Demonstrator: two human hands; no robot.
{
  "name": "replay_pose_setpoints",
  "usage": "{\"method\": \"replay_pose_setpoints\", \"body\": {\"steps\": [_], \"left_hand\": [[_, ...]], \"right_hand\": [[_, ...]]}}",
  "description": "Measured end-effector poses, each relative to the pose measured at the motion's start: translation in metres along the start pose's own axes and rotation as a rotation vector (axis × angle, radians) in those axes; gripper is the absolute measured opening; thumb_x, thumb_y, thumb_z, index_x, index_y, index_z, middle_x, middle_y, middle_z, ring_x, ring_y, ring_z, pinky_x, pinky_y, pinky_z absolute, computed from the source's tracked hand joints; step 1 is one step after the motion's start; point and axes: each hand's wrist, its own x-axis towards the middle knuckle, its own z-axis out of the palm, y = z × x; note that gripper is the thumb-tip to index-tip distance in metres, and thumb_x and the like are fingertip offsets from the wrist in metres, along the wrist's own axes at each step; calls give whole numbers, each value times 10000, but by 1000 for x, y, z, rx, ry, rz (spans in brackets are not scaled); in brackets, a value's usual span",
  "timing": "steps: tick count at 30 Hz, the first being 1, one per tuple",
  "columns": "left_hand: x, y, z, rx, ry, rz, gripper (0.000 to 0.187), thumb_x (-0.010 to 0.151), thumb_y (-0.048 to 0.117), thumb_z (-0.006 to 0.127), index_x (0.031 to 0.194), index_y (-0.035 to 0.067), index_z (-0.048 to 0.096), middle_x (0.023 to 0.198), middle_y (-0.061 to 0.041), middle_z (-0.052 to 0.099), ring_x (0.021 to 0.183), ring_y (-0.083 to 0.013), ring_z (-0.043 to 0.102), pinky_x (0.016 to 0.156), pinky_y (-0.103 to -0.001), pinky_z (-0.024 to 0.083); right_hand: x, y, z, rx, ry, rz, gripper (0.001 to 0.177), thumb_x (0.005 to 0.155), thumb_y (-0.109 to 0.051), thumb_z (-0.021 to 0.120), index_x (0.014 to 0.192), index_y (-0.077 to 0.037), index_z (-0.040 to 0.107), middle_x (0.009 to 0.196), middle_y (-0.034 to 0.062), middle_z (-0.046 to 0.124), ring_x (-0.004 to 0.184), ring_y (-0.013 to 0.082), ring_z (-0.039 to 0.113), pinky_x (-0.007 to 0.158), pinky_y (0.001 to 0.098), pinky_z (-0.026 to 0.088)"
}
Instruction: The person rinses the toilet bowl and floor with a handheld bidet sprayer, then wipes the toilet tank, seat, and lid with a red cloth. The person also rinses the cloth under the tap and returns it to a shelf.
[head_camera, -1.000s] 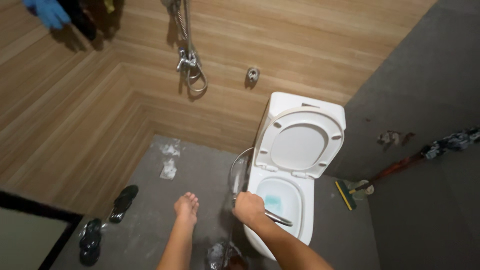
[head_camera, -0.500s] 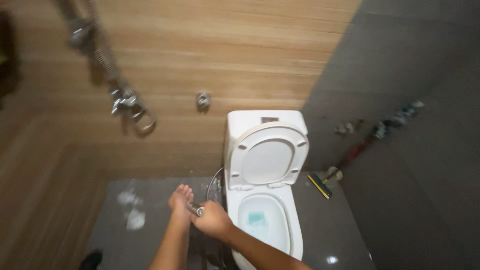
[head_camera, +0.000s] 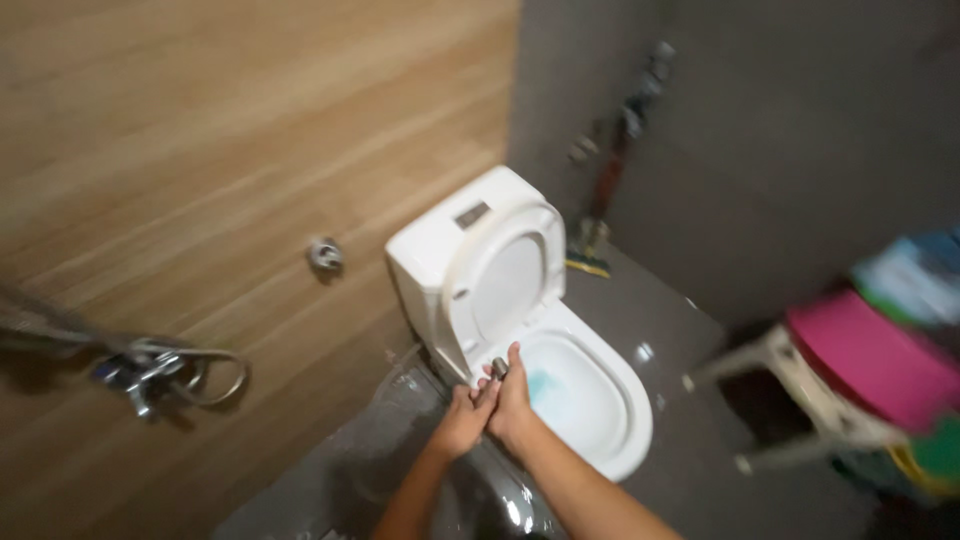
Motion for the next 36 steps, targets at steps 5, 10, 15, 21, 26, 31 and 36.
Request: {"method": "replay_pose_setpoints", "body": {"steps": [5,10,15,21,26,31,36], "left_hand": [[-54,42,-5,395,-387,85,831,934,741,473,1135,-41,667,1099,-249,709,1050,-365,703,954,-449,518],[-91,92,22,403,-541,200,808,918,732,432,1025,-9,735,987,-221,739,967,-363,710,876,-444,517],[-100,99,31,341,-534,171,784,924,721,426,1034,1,716,959,-222,740,960,-382,715,884,-445,522],[-92,70,36,327,-487,167,811,938,724,375,1165,-1,659,1063,-263,700,1051,-426,660,929,-490,495],[-65,42,40,263,-380,102,833,946,743,353,1271,22,616,1183,-266,672,1159,-419,629,1021,-486,468],[-24,27,43,246,-366,33,807,928,723,338,1390,106,578,1251,-224,689,1223,-397,625,1058,-454,460],[21,22,48,226,-367,76,768,975,669,305,1406,91,571,1251,-251,681,1215,-419,626,1043,-444,472]], "right_hand": [[11,-29,-98,175,-80,-178,375,1052,-353,458,1102,-27,638,912,107,637,853,259,654,811,389,578],[18,-51,-187,443,-53,-313,362,1112,-326,435,1021,-11,588,870,123,624,827,265,665,814,400,616],[9,-61,-198,511,65,-366,336,1089,-186,350,1158,32,596,1052,177,664,983,303,689,892,412,622],[12,-38,-177,606,89,-361,320,1094,-105,336,1268,130,464,1238,305,609,1105,392,694,954,399,558],[23,-23,-150,543,0,-138,531,1103,-334,275,1310,134,418,1272,358,638,1030,393,675,926,431,604],[-21,-22,-95,202,106,-61,699,1000,-594,171,1286,-62,523,1141,235,689,1046,368,664,949,508,523],[-58,-27,-35,83,184,-299,642,1002,-684,327,1050,-70,510,917,144,664,934,270,643,932,424,528]]}}
